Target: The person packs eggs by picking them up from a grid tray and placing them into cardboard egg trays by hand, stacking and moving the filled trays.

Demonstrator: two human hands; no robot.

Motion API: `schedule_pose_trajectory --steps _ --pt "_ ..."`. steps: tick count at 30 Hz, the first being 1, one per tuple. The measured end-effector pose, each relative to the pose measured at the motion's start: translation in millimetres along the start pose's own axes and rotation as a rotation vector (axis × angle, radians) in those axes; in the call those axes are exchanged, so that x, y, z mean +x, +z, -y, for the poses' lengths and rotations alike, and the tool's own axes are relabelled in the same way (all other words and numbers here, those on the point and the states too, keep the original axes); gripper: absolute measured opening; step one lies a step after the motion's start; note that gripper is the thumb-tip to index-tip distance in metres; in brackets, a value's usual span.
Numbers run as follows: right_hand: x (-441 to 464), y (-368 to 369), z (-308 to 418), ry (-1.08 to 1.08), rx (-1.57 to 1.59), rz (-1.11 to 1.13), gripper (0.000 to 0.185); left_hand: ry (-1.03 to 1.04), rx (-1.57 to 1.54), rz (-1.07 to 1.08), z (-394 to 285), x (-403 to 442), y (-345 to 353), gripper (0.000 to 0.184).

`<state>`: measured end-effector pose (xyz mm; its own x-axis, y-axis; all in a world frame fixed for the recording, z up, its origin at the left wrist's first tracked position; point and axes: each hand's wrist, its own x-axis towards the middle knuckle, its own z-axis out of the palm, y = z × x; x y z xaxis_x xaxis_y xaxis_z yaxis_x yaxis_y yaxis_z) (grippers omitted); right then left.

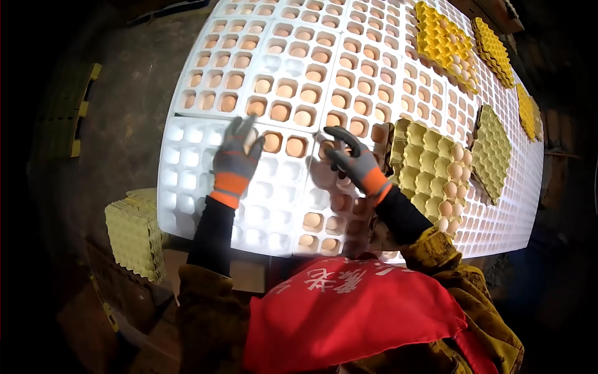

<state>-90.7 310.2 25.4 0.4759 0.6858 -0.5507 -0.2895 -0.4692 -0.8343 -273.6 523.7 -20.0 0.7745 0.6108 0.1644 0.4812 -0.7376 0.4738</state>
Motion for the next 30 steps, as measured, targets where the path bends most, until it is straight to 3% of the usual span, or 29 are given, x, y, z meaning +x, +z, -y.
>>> schedule_pose_trajectory --steps 2,3,4,6,7,8,10,12,14,17,19,22,26,27,30 --pt "-11.1 -10.3 -0.9 -0.155 0.225 0.095 0.043 -0.05 -0.307 -0.151 19.5 10.4 -3.8 0.048" --pt "-14.9 -7.0 -0.5 -0.205 0.185 0.084 0.039 -0.453 -0.751 -0.021 13.9 11.6 -19.5 0.051" --pt "-14.4 -7.5 -13.9 -0.238 0.106 0.119 0.034 -0.502 -1.037 -0.076 25.4 9.1 -20.8 0.051" --pt "-34.4 12.8 -10.6 -0.49 -0.375 0.034 0.036 -0.346 -1.149 -0.131 35.9 -10.1 -21.0 0.049" --pt "-26.5 14.1 -16.6 -0.765 -0.679 0.028 0.041 -0.306 -1.011 -0.137 28.0 -20.3 -26.5 0.048" --pt "-24.2 11.9 -26.2 -0.778 -0.765 0.039 0.042 -0.367 -1.087 -0.161 18.4 -32.4 -19.6 0.05" --pt "-22.5 9.2 -41.4 -0.802 -0.935 0.059 0.042 -0.13 -0.584 -0.166 -4.3 -50.4 -12.8 0.047" --pt "-43.2 6.2 -23.7 -0.606 -0.709 0.026 0.041 -0.019 -0.575 -0.105 -25.6 -62.4 -0.2 0.047" --pt "-60.0 -2.8 -14.0 -0.516 -0.569 0.004 0.037 0.202 -0.095 -0.004 -22.3 -62.3 17.0 0.051" --pt "-94.7 -21.2 -6.0 -0.558 -0.56 -0.016 0.037 0.167 0.181 -0.06 -28.1 -63.3 37.7 0.055" --pt "-125.3 -40.9 -21.0 -0.622 -0.621 -0.05 0.043 0.184 0.141 -0.037 -23.8 -65.3 48.3 0.056" --pt "-183.7 -68.0 -21.0 -0.518 -0.534 -0.084 0.047 0.256 0.221 -0.065 -28.4 -59.7 50.4 0.052" --pt "-262.8 -132.7 -45.2 -0.49 -0.579 -0.463 0.043 0.273 0.243 -0.093 -38.4 -59.2 42.7 0.051" --pt "-282.4 -151.3 -51.6 -0.383 -0.471 -0.549 0.04 0.284 0.22 -0.186 -54.6 -58.1 39.3 0.047" --pt "-326.7 -201.9 -72.6 -0.215 -0.64 -0.633 0.042 -0.134 -0.597 0.071 -155.9 -73.7 36.0 0.046"
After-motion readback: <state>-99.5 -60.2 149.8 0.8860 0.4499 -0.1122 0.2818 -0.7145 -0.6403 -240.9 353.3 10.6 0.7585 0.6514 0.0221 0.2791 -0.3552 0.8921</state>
